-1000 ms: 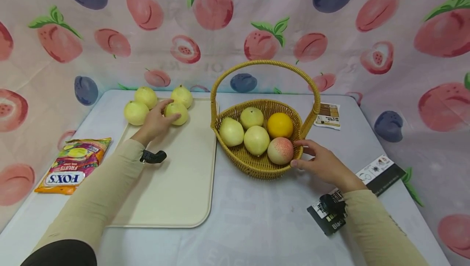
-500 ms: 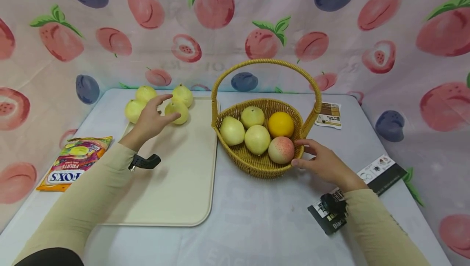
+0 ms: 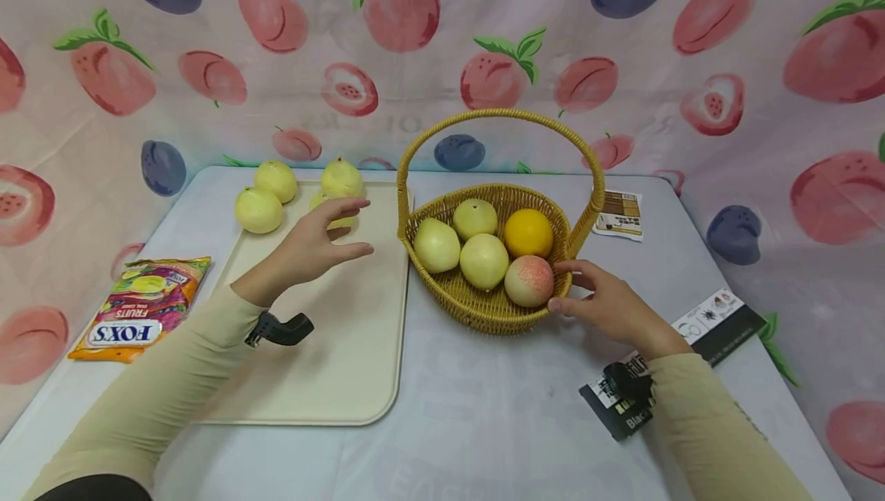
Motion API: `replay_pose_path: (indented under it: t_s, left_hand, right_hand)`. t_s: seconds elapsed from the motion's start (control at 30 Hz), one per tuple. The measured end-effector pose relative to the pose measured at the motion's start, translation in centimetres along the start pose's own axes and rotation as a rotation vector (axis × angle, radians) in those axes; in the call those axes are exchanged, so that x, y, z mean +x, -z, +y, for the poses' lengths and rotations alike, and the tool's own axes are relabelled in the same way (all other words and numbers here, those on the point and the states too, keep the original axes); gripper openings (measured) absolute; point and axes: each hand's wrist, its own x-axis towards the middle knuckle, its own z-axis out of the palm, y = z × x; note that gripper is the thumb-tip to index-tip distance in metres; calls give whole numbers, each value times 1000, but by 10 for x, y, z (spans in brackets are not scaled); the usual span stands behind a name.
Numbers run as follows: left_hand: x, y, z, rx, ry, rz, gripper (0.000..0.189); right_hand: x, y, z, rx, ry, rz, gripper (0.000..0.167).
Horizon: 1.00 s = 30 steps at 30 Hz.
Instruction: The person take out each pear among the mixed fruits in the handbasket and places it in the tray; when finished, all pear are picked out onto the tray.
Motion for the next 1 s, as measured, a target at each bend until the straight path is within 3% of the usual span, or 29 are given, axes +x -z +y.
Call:
replay_pose_path:
  t_s: [0.27, 0.57, 0.8, 1.0]
  left_hand:
    - [7, -24, 25, -25, -78, -115, 67]
    - [22, -49, 39, 22, -125, -173, 64]
    - [38, -70, 41, 10, -142, -246, 67]
    - [50, -86, 46, 47, -202, -275, 65]
  right_hand:
    - [-1, 0, 1, -2, 0, 0, 68]
    - [-1, 0, 1, -14, 10, 8, 68]
    - [-1, 0, 1, -4, 8, 4, 68]
    - [-1, 0, 0, -14, 5, 7, 68]
